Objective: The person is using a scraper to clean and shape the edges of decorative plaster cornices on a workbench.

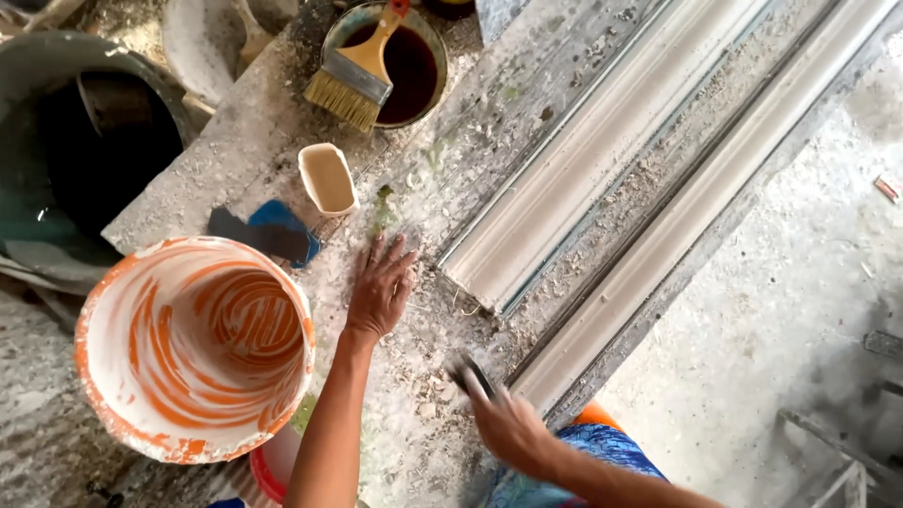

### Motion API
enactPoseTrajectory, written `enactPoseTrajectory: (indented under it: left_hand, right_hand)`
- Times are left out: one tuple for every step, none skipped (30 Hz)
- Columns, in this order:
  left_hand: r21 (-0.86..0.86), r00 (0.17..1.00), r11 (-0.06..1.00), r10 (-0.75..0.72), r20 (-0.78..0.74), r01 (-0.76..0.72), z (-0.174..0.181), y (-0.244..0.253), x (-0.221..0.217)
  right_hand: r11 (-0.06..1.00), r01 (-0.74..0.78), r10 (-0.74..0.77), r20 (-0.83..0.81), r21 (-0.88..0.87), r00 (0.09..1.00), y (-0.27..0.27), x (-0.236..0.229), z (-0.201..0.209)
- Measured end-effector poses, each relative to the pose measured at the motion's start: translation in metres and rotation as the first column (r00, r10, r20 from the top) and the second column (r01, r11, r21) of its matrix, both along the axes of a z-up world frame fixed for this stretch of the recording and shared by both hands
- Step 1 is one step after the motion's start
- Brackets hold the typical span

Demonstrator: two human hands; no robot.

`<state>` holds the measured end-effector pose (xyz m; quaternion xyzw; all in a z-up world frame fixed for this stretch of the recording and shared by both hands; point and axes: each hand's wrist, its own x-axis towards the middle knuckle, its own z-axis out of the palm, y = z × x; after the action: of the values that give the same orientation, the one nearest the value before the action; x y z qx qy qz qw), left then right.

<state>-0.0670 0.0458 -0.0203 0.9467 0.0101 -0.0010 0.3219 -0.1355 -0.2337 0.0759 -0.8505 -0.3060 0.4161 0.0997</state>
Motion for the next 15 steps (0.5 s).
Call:
enactPoseTrajectory:
  left_hand:
    - [-0.003,1.0,1.0,0.004,0.027,-0.004,-0.001,-0.001,-0.002]
    - [0.0,0.999,1.0,0.014,0.034,-0.014,-0.001,-0.001,-0.001]
    - [-0.001,0.999,1.0,0.012,0.046,-0.012,-0.001,-0.003,0.0]
    - [0.004,0.999,1.0,0.009,0.051,-0.009,0.003,-0.003,-0.004]
    - [0.012,0.999,1.0,0.017,0.05,-0.018,0.011,-0.009,-0.014]
    - [-0.023,1.0,0.999,0.022,0.0,-0.022,0.018,-0.013,-0.017]
    - [-0.058,0.998,0.998,0.026,-0.049,-0.029,0.025,-0.017,-0.019]
    - [-0.036,0.999,0.999,0.028,-0.036,-0.029,0.024,-0.016,-0.029]
    - [-0.135,0.999,0.99,0.027,-0.047,-0.033,0.021,-0.014,-0.038]
    - [-0.255,0.997,0.967,-0.002,-0.074,-0.017,0.015,-0.022,-0.054]
    - [-0.256,0.997,0.967,-0.026,-0.077,0.005,0.022,-0.021,-0.063]
    - [-0.272,0.99,0.962,-0.016,-0.137,-0.022,0.026,-0.021,-0.066]
    - [-0.285,0.98,0.957,-0.008,-0.197,-0.05,0.029,-0.02,-0.07]
    - [-0.295,0.981,0.954,-0.006,-0.195,-0.053,0.034,-0.018,-0.055]
    - [-0.226,0.988,0.971,0.047,-0.15,-0.081,0.037,-0.015,-0.041]
  right_hand:
    - [0.993,-0.035,0.026,-0.086,-0.114,0.996,-0.033,-0.027,-0.008]
    - [0.993,-0.044,0.036,-0.079,-0.111,0.996,-0.012,-0.012,0.0]
    - [0.997,0.054,-0.06,-0.113,-0.052,0.992,0.007,0.003,0.01]
    - [0.988,0.155,-0.152,-0.161,0.007,0.975,0.027,0.013,0.022]
    - [0.989,0.147,-0.142,-0.163,0.015,0.976,0.044,0.026,0.012]
    - [0.983,0.14,-0.132,-0.07,0.116,0.989,0.063,0.045,0.001]
    - [0.969,0.122,-0.13,0.024,0.216,0.991,0.082,0.065,-0.009]
    - [0.964,0.118,-0.13,0.033,0.239,0.991,0.088,0.079,0.001]
    - [0.988,-0.125,0.128,-0.027,0.095,0.991,0.095,0.094,0.011]
    - [0.935,-0.351,0.341,-0.14,-0.052,0.93,0.091,0.1,0.02]
    - [0.943,-0.329,0.319,-0.144,-0.052,0.937,0.079,0.11,0.048]
    - [0.928,-0.364,0.343,-0.198,-0.084,0.918,0.067,0.128,0.074]
    - [0.91,-0.399,0.362,-0.252,-0.114,0.897,0.057,0.145,0.1]
    - [0.907,-0.403,0.363,-0.253,-0.123,0.897,0.046,0.175,0.087]
    - [0.672,-0.687,0.741,0.237,-0.278,0.628,0.035,0.205,0.072]
